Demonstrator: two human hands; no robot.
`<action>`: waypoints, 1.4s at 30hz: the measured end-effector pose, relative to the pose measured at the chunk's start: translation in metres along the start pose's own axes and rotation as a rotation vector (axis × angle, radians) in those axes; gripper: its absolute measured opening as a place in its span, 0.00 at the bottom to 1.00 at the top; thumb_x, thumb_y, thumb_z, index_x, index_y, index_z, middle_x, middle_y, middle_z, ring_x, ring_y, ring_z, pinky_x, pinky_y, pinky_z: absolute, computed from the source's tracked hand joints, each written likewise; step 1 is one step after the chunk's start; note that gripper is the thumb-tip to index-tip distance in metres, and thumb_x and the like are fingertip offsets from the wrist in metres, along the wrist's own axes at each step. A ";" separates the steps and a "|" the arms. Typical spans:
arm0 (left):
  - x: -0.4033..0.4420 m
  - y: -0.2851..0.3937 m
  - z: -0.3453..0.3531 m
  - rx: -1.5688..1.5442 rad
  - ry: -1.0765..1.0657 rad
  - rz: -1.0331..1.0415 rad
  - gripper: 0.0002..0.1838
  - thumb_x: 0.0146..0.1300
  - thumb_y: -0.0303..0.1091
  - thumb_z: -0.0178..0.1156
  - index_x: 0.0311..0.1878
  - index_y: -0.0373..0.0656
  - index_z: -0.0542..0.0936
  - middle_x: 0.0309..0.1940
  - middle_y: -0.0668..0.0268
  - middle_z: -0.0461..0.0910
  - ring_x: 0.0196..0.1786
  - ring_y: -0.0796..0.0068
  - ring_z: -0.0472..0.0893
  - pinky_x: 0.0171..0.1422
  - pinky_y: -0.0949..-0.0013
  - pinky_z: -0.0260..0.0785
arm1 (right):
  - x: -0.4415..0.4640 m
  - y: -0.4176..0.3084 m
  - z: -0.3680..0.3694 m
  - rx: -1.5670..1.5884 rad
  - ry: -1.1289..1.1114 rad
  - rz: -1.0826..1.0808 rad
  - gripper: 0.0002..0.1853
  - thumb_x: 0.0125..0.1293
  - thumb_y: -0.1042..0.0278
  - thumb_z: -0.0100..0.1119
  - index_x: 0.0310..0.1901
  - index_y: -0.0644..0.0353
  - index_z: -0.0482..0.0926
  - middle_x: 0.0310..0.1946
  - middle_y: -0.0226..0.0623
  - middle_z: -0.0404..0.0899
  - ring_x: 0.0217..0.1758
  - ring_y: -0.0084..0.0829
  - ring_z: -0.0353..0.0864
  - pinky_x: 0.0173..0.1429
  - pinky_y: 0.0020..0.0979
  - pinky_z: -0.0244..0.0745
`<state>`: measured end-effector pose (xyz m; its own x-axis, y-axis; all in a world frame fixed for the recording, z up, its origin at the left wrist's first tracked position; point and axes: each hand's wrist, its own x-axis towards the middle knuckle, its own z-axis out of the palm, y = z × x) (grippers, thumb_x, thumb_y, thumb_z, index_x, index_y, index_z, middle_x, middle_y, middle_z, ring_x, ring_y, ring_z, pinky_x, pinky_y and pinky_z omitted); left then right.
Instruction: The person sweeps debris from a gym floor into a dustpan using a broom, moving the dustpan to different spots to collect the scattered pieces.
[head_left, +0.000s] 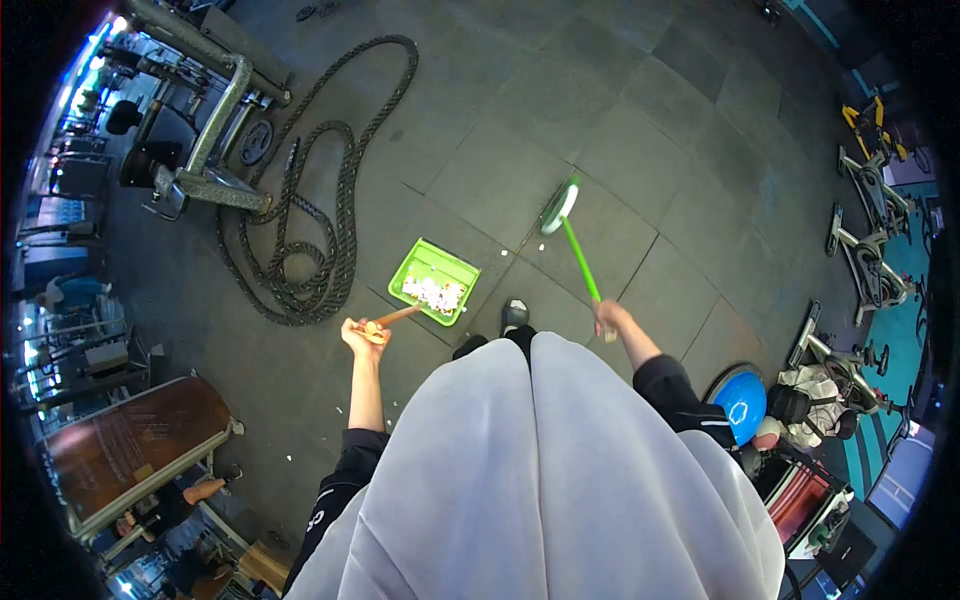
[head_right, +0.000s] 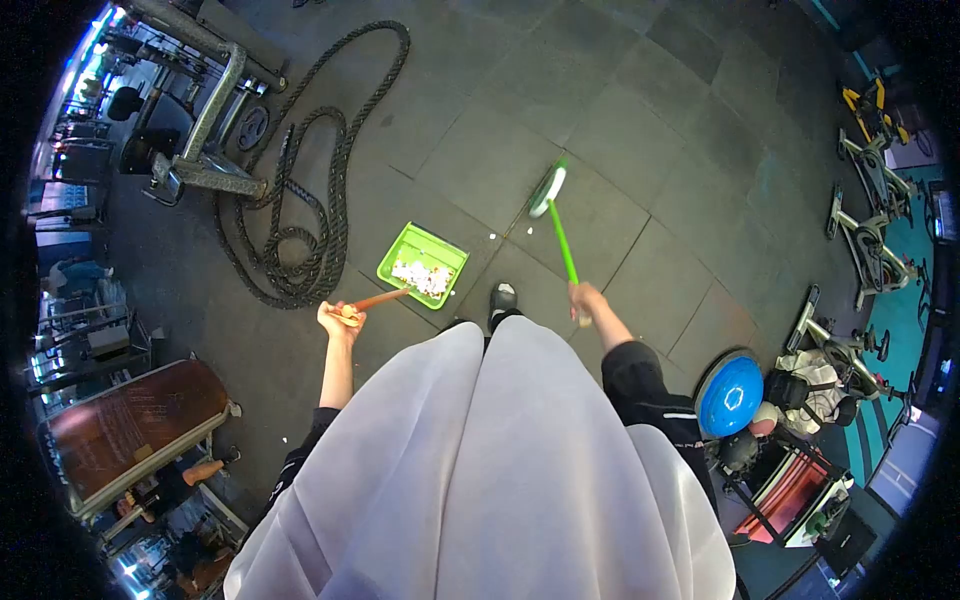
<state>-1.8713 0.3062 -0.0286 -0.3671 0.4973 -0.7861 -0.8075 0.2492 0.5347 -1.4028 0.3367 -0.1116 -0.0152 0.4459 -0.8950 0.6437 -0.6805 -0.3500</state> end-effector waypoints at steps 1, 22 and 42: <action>-0.001 0.001 0.000 -0.003 0.005 0.000 0.10 0.40 0.42 0.41 0.13 0.48 0.60 0.07 0.64 0.61 0.12 0.69 0.63 0.16 0.69 0.55 | -0.011 0.003 0.006 -0.036 -0.042 0.026 0.22 0.57 0.53 0.32 0.25 0.67 0.66 0.05 0.36 0.65 0.11 0.30 0.68 0.17 0.33 0.63; 0.013 0.065 -0.001 0.266 -0.166 -0.126 0.09 0.35 0.40 0.41 0.15 0.44 0.59 0.09 0.60 0.62 0.12 0.68 0.62 0.17 0.69 0.55 | 0.019 -0.038 -0.015 0.225 0.227 0.023 0.23 0.59 0.55 0.30 0.19 0.66 0.67 0.07 0.36 0.67 0.11 0.32 0.69 0.17 0.33 0.65; 0.069 0.067 0.058 0.568 -0.405 -0.207 0.10 0.41 0.44 0.43 0.17 0.50 0.58 0.09 0.69 0.56 0.10 0.69 0.62 0.17 0.61 0.60 | -0.143 -0.081 0.110 0.065 0.149 0.126 0.21 0.55 0.57 0.44 0.14 0.66 0.65 0.07 0.35 0.65 0.08 0.27 0.66 0.12 0.30 0.62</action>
<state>-1.9238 0.4060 -0.0294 0.0562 0.6343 -0.7710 -0.4367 0.7101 0.5523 -1.5368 0.2647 0.0142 0.1791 0.4327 -0.8836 0.5827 -0.7703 -0.2591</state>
